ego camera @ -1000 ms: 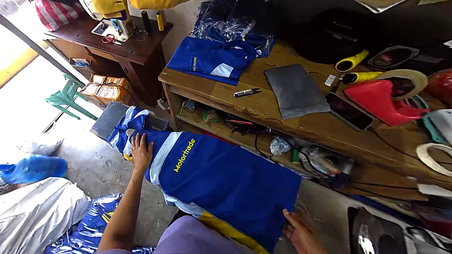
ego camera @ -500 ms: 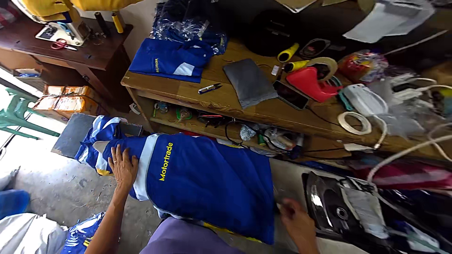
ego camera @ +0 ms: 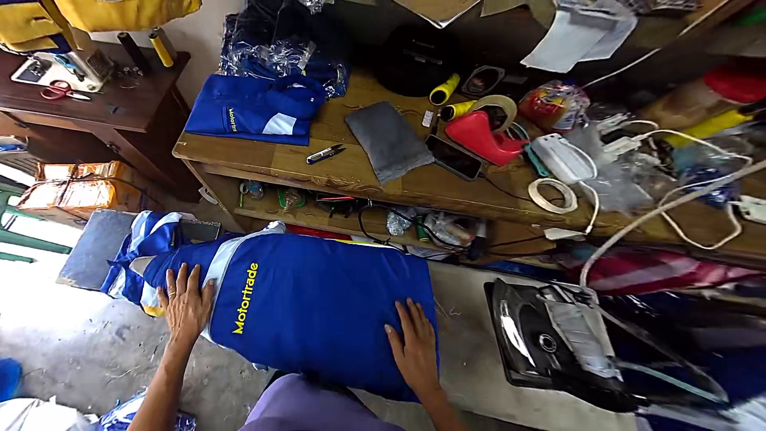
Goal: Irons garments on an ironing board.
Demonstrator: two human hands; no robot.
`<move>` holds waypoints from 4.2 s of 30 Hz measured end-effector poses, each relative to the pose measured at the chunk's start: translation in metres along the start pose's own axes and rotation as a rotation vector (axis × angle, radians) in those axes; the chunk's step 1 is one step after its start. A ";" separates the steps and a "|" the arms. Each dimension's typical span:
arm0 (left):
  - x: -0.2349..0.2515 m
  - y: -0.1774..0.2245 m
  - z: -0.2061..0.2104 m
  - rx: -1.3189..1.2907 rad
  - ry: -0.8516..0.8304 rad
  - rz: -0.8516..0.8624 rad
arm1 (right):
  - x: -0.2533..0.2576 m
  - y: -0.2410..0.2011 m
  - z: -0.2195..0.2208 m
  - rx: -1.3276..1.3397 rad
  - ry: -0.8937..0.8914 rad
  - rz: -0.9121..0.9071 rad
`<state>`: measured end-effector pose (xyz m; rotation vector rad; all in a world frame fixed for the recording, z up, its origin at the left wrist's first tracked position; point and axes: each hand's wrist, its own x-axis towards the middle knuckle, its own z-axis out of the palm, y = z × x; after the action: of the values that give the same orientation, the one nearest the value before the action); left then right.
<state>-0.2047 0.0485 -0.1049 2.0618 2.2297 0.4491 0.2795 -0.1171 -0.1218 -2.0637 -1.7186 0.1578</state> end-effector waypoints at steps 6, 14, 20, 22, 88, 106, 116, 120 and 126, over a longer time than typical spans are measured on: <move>0.048 0.046 0.025 0.019 -0.096 0.021 | 0.107 0.043 0.008 -0.188 -0.124 0.093; 0.052 0.041 0.034 0.096 -0.089 -0.027 | 0.130 0.112 -0.142 -0.337 -0.065 0.153; 0.054 0.044 0.031 0.097 -0.109 -0.047 | 0.108 0.188 -0.235 -0.145 -0.486 0.508; 0.055 0.044 0.031 0.094 -0.106 -0.045 | 0.098 0.196 -0.221 0.013 -0.395 0.498; 0.085 -0.005 0.017 0.062 -0.270 0.167 | 0.199 -0.311 0.043 0.094 -0.517 0.070; 0.082 -0.002 0.017 0.086 -0.251 0.165 | 0.163 -0.130 -0.048 0.007 -0.630 0.055; 0.086 -0.005 0.016 0.091 -0.280 0.180 | 0.168 -0.119 -0.054 0.033 -0.602 0.003; 0.081 0.001 0.016 0.097 -0.254 0.143 | 0.162 -0.097 -0.062 0.010 -0.710 -0.079; 0.056 0.035 0.027 0.026 -0.137 0.151 | 0.102 -0.092 -0.094 -0.085 -0.915 -0.368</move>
<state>-0.1699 0.1104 -0.1133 2.2111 2.0232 0.2796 0.2530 -0.0327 0.0192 -1.7825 -2.6161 1.0505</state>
